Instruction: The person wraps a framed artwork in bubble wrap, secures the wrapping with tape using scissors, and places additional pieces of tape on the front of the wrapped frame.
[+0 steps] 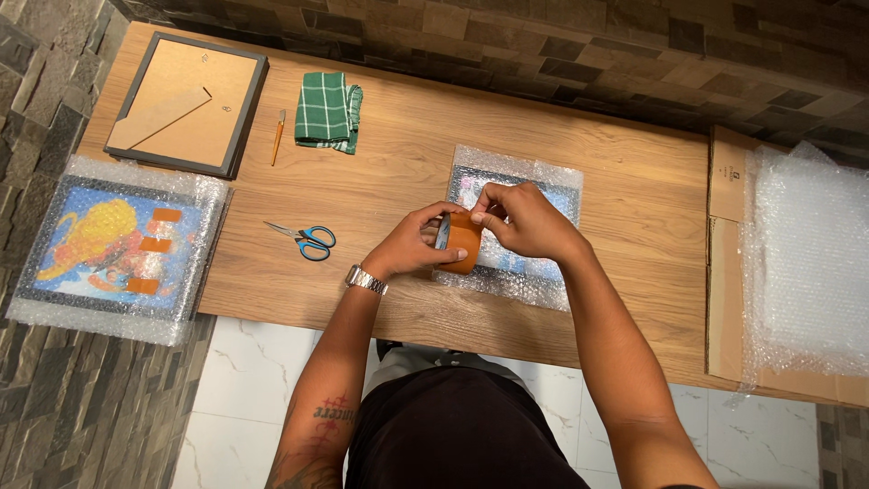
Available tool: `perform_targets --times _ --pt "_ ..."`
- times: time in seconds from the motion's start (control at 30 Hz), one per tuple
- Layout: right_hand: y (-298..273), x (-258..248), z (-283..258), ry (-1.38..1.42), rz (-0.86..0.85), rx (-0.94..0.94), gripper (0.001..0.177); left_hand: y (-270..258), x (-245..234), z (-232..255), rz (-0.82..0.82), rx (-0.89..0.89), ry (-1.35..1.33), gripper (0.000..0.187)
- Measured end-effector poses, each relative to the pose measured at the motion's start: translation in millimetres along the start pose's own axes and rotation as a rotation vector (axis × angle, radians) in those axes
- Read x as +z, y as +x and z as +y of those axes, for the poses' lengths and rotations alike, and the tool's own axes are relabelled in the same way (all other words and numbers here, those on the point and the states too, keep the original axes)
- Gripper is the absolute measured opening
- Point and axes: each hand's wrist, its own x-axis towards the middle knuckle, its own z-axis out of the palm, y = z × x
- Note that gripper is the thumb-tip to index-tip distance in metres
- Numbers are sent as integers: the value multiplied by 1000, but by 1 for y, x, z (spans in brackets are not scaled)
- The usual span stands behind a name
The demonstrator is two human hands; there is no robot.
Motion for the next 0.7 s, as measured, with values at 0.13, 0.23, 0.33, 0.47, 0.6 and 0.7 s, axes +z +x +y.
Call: perform_targets --times 0.13,0.23,0.33,0.47,0.6,0.7 --pt "2 0 -2 77 19 24 6 1 -6 -5 0 23 50 84" --pt "1 -7 -1 142 32 57 4 -1 -7 15 -2 309 257 72" --pt "-1 -14 -5 174 61 60 5 -10 -3 30 -61 281 147 85" --pt "-3 -21 -11 105 45 12 7 -5 -4 9 -102 218 36 90" --pt "1 -16 -5 111 38 -3 7 -7 -6 22 -101 220 63 86" --pt "3 -14 -19 58 15 -9 7 -7 -18 23 -65 218 183 82"
